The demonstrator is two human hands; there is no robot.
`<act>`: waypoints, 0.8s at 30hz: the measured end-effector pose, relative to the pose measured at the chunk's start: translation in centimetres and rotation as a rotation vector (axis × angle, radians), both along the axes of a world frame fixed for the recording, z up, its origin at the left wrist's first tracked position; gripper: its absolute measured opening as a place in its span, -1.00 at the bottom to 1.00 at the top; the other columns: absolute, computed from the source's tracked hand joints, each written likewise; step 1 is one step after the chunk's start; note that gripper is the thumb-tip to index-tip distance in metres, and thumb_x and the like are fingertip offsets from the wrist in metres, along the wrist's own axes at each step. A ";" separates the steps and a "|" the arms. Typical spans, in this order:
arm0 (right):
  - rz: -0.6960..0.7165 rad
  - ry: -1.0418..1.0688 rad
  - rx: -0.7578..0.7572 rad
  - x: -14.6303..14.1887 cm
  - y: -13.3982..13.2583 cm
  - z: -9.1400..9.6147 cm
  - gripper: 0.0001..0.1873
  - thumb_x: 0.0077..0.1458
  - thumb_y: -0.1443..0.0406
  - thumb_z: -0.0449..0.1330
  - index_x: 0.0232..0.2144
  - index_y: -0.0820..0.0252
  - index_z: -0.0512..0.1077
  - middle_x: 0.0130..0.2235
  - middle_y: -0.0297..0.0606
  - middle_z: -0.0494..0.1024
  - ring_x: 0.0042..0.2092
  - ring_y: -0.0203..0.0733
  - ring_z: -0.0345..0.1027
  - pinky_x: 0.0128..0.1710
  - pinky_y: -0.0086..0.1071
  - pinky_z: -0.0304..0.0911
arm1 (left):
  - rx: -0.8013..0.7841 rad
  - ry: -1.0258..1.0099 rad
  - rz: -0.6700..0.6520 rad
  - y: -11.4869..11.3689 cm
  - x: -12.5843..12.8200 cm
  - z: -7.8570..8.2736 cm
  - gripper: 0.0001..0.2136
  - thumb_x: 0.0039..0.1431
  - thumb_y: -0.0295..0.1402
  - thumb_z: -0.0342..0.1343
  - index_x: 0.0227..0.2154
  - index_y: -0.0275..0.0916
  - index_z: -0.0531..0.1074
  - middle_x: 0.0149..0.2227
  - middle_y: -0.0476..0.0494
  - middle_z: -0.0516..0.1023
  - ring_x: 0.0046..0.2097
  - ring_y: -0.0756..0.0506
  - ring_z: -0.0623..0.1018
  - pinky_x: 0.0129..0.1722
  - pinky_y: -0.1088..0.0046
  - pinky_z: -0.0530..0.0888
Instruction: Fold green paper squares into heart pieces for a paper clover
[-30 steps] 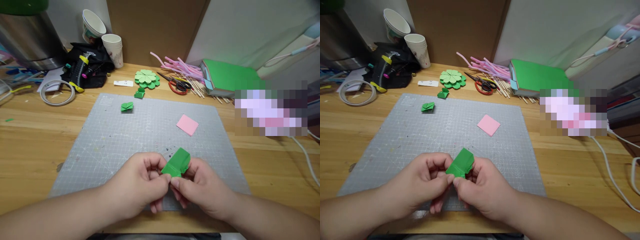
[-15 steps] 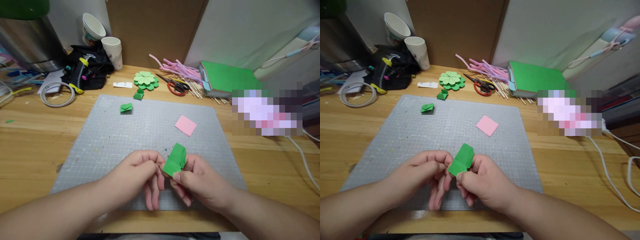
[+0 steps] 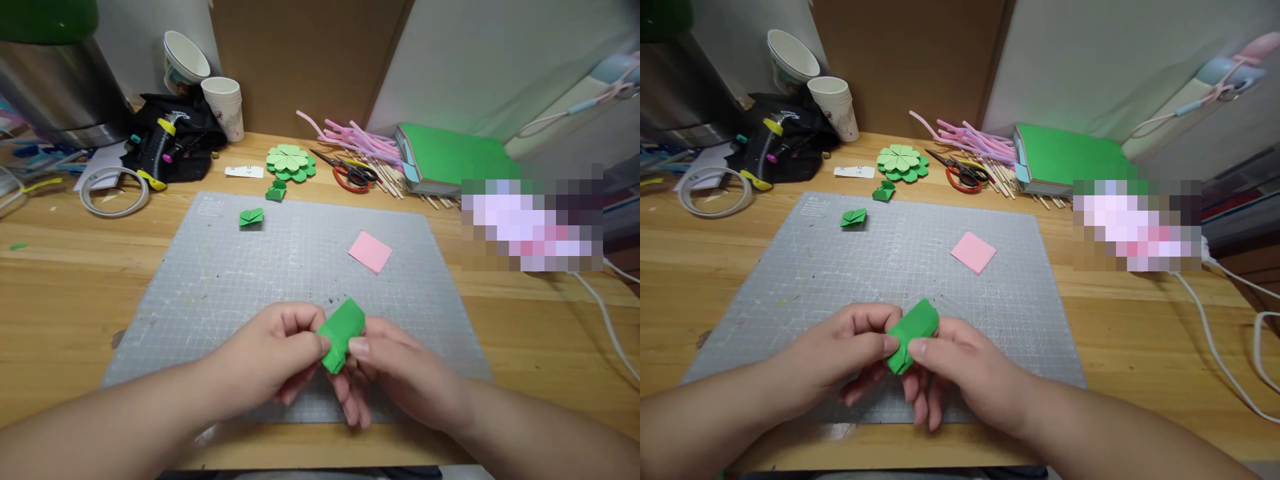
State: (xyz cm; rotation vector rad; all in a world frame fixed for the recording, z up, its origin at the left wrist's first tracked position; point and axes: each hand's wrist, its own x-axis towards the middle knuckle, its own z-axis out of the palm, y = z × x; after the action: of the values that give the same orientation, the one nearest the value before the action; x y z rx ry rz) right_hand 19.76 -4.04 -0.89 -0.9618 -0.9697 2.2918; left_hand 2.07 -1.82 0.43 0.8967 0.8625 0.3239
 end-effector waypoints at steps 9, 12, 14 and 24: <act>-0.215 -0.126 0.063 0.0 0.2 0.1 -0.74 0.10 0.16 0.12 -0.49 0.23 0.30 -0.60 -0.41 0.37 -0.62 -0.44 0.24 -0.65 -0.59 0.12 | 0.049 0.013 0.054 0.2 -0.2 0.1 -0.77 0.04 -0.16 0.05 -0.51 -0.23 0.29 -0.63 0.07 0.32 -0.64 0.08 0.32 -0.72 0.65 0.21; -0.238 -0.161 0.103 0.0 0.1 0.1 -0.73 0.11 0.14 0.13 -0.46 0.23 0.32 -0.58 -0.41 0.37 -0.60 -0.44 0.23 -0.63 -0.57 0.11 | 0.067 0.049 0.026 0.3 -0.2 0.1 -0.77 0.06 -0.18 0.05 -0.51 -0.26 0.33 -0.61 0.06 0.34 -0.63 0.09 0.31 -0.71 0.64 0.19; -0.223 -0.135 0.130 0.1 0.0 0.2 -0.73 0.13 0.13 0.12 -0.45 0.23 0.34 -0.55 -0.40 0.38 -0.58 -0.43 0.24 -0.60 -0.56 0.11 | 0.060 0.059 0.042 0.4 -0.3 0.1 -0.79 0.05 -0.22 0.05 -0.55 -0.26 0.33 -0.64 0.07 0.32 -0.65 0.10 0.28 -0.70 0.64 0.15; -0.192 -0.217 0.245 0.0 0.0 0.5 -0.83 0.13 0.24 0.13 -0.45 0.20 0.31 -0.54 -0.44 0.34 -0.54 -0.42 0.20 -0.54 -0.52 0.13 | 0.236 0.048 0.173 0.3 -0.1 0.0 -0.83 0.07 -0.32 0.07 -0.56 -0.25 0.30 -0.62 0.10 0.33 -0.59 0.11 0.27 -0.62 0.64 0.21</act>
State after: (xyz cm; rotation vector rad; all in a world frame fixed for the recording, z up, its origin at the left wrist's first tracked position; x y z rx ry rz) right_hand 19.77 -4.08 -0.35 -1.1577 -1.1612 1.8889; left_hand 1.92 -1.53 0.38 1.0535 0.9620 0.5649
